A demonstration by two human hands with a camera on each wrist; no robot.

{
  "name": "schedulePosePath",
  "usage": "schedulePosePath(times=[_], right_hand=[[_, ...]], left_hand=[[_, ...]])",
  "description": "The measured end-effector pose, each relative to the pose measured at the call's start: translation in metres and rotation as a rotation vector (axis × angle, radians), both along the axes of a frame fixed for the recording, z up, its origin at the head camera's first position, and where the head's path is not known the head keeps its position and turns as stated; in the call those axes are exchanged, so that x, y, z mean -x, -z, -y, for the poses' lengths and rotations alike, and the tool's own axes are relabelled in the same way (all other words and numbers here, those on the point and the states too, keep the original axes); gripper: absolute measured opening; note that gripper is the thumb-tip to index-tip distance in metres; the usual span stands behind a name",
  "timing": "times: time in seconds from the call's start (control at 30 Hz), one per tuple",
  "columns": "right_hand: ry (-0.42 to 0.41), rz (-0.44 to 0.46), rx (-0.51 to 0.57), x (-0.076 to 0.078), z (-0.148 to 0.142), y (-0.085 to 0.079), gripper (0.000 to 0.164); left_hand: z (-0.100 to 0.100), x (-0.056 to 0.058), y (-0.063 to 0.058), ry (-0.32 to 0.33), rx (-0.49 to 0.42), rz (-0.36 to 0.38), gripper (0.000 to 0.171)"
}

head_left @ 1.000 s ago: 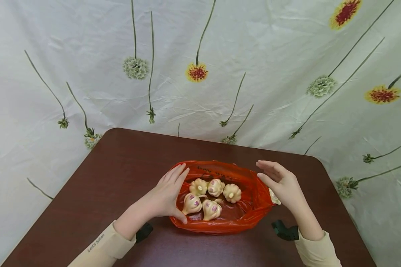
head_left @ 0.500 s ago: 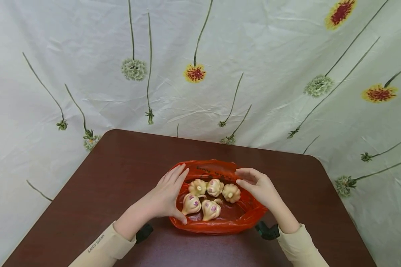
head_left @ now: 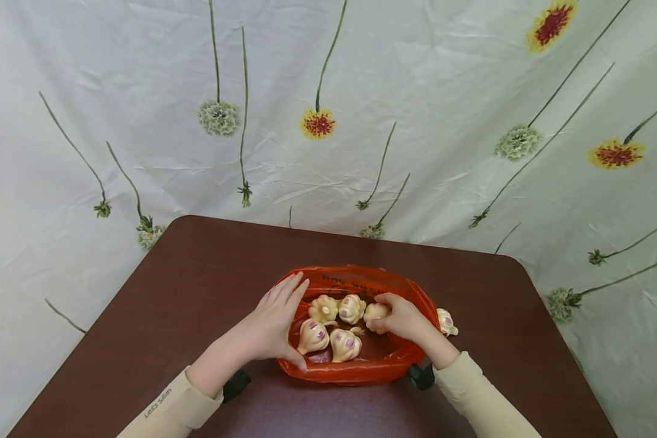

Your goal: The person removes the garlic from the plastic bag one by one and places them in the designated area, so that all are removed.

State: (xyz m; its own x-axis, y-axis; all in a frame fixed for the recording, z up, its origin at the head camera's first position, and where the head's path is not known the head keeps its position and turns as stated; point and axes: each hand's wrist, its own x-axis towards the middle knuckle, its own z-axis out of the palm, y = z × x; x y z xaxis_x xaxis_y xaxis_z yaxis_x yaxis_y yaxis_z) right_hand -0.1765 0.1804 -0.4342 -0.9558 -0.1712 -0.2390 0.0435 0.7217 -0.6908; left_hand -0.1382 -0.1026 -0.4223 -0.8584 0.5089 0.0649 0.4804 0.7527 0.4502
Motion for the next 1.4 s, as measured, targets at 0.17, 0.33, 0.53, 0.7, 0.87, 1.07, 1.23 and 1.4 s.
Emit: schedulePosePath(times=[0.17, 0.33, 0.53, 0.7, 0.87, 1.07, 1.23, 1.4], right_hand=[[-0.013, 0.020, -0.049, 0.003, 0.001, 0.005, 0.068], [-0.037, 0.019, -0.098, 0.004, 0.002, 0.010, 0.070], [-0.053, 0.004, -0.177, 0.002, 0.002, 0.016, 0.067], [-0.069, -0.038, -0.203, 0.001, 0.002, 0.017, 0.065], [-0.054, -0.033, -0.206, 0.001, 0.001, 0.013, 0.063], [-0.047, -0.044, -0.189, -0.001, -0.001, 0.003, 0.062], [-0.060, -0.081, -0.155, -0.005, -0.005, -0.012, 0.064], [-0.066, -0.104, -0.115, -0.007, -0.010, -0.030, 0.065]], left_hand=[[0.000, 0.000, 0.000, 0.000, 0.005, -0.001, 0.133], [-0.001, 0.001, 0.000, 0.001, 0.007, -0.007, 0.132], [-0.002, 0.002, 0.000, 0.005, -0.003, -0.015, 0.133], [-0.003, 0.002, -0.001, -0.002, -0.001, -0.013, 0.135], [-0.003, 0.001, -0.001, -0.005, 0.001, -0.006, 0.134], [-0.002, 0.001, 0.000, -0.009, 0.000, -0.006, 0.133], [-0.001, 0.001, 0.000, -0.010, -0.002, -0.004, 0.134], [-0.001, 0.003, -0.001, -0.010, 0.008, -0.012, 0.135]])
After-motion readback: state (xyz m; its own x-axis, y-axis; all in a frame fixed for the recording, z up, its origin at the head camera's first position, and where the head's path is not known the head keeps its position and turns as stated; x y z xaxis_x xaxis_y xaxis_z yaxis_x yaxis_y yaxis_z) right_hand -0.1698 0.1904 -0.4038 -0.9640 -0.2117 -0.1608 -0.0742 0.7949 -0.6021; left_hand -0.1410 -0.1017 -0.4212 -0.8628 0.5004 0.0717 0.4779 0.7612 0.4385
